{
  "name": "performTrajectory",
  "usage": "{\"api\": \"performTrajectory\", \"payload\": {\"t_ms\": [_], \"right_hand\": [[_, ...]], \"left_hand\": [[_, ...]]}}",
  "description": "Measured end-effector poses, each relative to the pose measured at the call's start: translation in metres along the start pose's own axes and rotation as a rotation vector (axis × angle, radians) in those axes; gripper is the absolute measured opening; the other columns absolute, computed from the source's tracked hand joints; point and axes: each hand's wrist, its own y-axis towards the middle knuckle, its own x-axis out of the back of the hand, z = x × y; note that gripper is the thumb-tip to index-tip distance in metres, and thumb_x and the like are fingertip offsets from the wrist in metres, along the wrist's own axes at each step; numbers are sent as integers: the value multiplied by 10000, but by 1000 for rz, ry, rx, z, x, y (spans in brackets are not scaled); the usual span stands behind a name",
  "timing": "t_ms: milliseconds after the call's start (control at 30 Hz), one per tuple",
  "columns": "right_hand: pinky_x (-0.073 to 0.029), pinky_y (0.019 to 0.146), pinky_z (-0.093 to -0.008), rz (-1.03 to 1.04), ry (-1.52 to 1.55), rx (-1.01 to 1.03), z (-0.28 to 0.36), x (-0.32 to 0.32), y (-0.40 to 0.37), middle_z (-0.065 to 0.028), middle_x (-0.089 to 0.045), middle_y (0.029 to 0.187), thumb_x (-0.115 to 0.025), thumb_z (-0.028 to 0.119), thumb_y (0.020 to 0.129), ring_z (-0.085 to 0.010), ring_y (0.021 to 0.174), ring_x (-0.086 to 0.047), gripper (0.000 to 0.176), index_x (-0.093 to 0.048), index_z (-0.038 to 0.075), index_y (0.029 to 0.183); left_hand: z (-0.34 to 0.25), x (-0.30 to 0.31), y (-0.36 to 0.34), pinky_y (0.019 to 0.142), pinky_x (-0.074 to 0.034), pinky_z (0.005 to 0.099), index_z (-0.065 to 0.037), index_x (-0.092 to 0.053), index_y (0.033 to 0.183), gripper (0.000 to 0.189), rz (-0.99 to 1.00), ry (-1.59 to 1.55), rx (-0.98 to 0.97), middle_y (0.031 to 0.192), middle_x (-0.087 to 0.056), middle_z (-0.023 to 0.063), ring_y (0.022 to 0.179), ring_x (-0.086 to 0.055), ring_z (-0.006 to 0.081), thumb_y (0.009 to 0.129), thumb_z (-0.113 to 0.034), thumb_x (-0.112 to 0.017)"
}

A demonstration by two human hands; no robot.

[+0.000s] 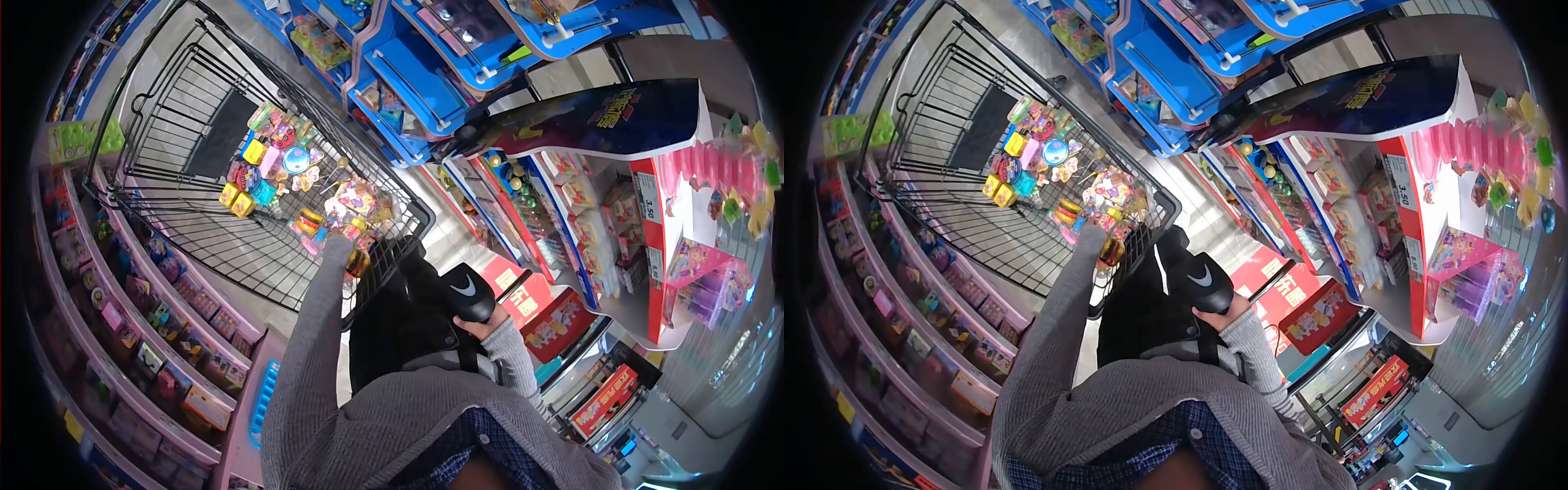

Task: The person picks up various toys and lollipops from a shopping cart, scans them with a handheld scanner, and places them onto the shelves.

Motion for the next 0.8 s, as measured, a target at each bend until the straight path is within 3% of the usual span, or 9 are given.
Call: {"api": "performTrajectory", "payload": {"t_ms": [167, 233, 300, 333, 467, 533, 633, 700, 800], "right_hand": [[-439, 759, -284, -7, -17, 11, 1, 2, -5, -104, -607, 877, -716, 174, 608, -177, 826, -576, 433, -541, 14, 970], [-437, 758, -282, -21, 27, 14, -6, 5, -7, -100, -607, 879, -712, 163, 610, -177, 831, -574, 429, -541, 14, 974], [-449, 570, -249, -10, 65, -72, -1, 11, -8, -43, -591, 736, -727, 169, 613, -117, 600, -557, 432, -532, 30, 973], [-411, 458, -236, -15, 77, -34, -1, 13, -9, -15, -561, 636, -727, 182, 613, -95, 471, -503, 415, -532, 31, 946], [-413, 467, -240, -32, 85, 111, -14, 29, -11, -17, -560, 630, -727, 186, 614, -101, 481, -506, 411, -532, 34, 943], [-431, 761, -272, 3, 62, -5, -13, 44, -15, -90, -610, 879, -715, 153, 608, -166, 825, -573, 407, -557, 26, 961], [-433, 751, -271, 4, 126, 56, -33, 67, -20, -89, -612, 875, -728, 168, 594, -165, 819, -574, 415, -565, 28, 949], [-436, 737, -268, -52, 103, 83, -46, 82, -25, -85, -615, 863, -738, 179, 582, -159, 806, -574, 419, -573, 38, 940], [-441, 716, -271, -56, 125, 25, -63, 103, -31, -75, -610, 850, -733, 164, 587, -149, 780, -568, 406, -566, 34, 934]], "left_hand": [[-5, 14, -13, 650, -445, 391, -13, -580, 866, 245, -296, -361, 276, 869, -572, 177, 758, -564, 292, 717, -195, -510], [11, 24, -10, 661, -447, 385, -13, -527, 940, 287, -208, -583, 411, 898, -554, 174, 777, -558, 288, 703, -174, -547], [25, 35, -11, 671, -449, 379, -13, -473, 1014, 371, -123, -803, 544, 927, -535, 172, 797, -553, 284, 689, -154, -584], [28, 40, -14, 659, -451, 361, -22, -435, 1039, 417, -281, -843, 582, 921, -529, 161, 788, -552, 270, 678, -137, -609], [26, 80, -28, 615, -459, 342, -36, -412, 1058, 431, -634, -1107, 742, 891, -539, 131, 767, -554, 255, 705, -161, -623], [18, 102, -38, 591, -462, 333, -34, -408, 1071, 427, -696, -1371, 750, 886, -542, 126, 748, -556, 243, 723, -171, -614], [26, 89, -38, 496, -450, 270, 16, -440, 1061, 361, -951, -1760, 807, 828, -562, 97, 656, -556, 183, 772, -150, -578], [54, 50, -33, 519, -463, 302, 37, -467, 1028, 359, -989, -1879, 590, 814, -565, 98, 658, -557, 188, 770, -180, -589], [6, 82, -44, 523, -468, 337, 23, -496, 968, 337, -988, -2069, 566, 770, -567, 97, 619, -551, 195, 777, -240, -583]]}}
